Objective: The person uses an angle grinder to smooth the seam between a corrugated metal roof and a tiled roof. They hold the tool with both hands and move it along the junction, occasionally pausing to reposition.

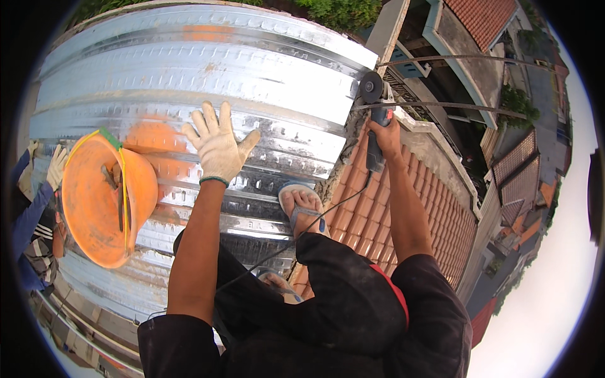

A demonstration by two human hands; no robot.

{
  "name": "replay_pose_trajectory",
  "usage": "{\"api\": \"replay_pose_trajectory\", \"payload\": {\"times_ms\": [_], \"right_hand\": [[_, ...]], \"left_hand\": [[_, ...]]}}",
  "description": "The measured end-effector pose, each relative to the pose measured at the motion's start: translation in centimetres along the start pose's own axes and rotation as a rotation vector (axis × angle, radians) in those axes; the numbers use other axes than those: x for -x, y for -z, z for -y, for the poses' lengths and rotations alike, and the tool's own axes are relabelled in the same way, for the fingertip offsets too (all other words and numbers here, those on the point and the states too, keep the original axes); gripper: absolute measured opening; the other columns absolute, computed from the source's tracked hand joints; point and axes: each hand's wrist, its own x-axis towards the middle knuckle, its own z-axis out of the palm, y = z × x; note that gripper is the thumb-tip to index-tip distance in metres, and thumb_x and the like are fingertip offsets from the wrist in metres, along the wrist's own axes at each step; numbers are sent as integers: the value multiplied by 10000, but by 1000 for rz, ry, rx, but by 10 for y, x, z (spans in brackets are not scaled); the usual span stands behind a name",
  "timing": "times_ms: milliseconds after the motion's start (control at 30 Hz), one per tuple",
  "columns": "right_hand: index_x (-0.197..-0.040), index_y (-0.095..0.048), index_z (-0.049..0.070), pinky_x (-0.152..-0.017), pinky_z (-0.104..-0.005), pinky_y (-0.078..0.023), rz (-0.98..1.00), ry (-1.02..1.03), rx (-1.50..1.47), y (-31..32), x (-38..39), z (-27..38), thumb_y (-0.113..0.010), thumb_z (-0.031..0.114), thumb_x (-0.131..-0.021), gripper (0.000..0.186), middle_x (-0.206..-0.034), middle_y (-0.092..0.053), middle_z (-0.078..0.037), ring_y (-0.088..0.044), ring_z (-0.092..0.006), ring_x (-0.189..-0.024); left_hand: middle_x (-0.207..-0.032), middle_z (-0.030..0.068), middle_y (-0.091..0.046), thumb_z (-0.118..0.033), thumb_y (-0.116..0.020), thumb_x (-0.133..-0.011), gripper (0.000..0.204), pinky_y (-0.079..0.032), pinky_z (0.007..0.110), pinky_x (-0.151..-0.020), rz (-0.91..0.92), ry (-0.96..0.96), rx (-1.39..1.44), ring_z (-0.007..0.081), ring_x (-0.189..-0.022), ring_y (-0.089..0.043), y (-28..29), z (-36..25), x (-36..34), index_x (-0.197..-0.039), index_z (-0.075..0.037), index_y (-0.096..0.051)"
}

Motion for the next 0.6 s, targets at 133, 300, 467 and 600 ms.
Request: {"api": "replay_pose_trajectory", "payload": {"times_ms": [133,300,467,600], "right_hand": [[-1258,-686,-41,-910,-392,-578,-14,-29,-16,-9,6,15,-850,263,-770,598,-1080,-769,-144,-731,-257,-981],[-1230,-690,-36,-884,-379,-583,-38,-15,-22,-9,9,21,-849,250,-777,559,-1066,-765,-139,-728,-239,-957],[-1086,-678,0,-715,-337,-573,-80,55,-71,-13,12,14,-831,157,-833,334,-907,-723,-66,-695,-158,-773],[-1070,-674,6,-707,-333,-570,-53,35,-118,-16,13,17,-815,145,-836,306,-901,-728,-64,-690,-157,-748]], "left_hand": [[-1579,364,-404,-676,-749,-909,988,-152,729,-1194,1,-8,1,534,-1432,-332,4,1,1,-1573,-10,-447],[-1570,358,-409,-675,-749,-907,978,-167,723,-1182,-34,-25,-5,522,-1416,-342,1,2,1,-1560,-9,-455],[-1567,355,-412,-680,-743,-910,974,-164,723,-1186,-66,-30,-19,522,-1415,-343,-3,2,1,-1562,-16,-456],[-1561,349,-417,-687,-738,-910,969,-167,720,-1185,-90,-41,-21,518,-1404,-350,-6,5,1,-1556,-20,-460]]}}
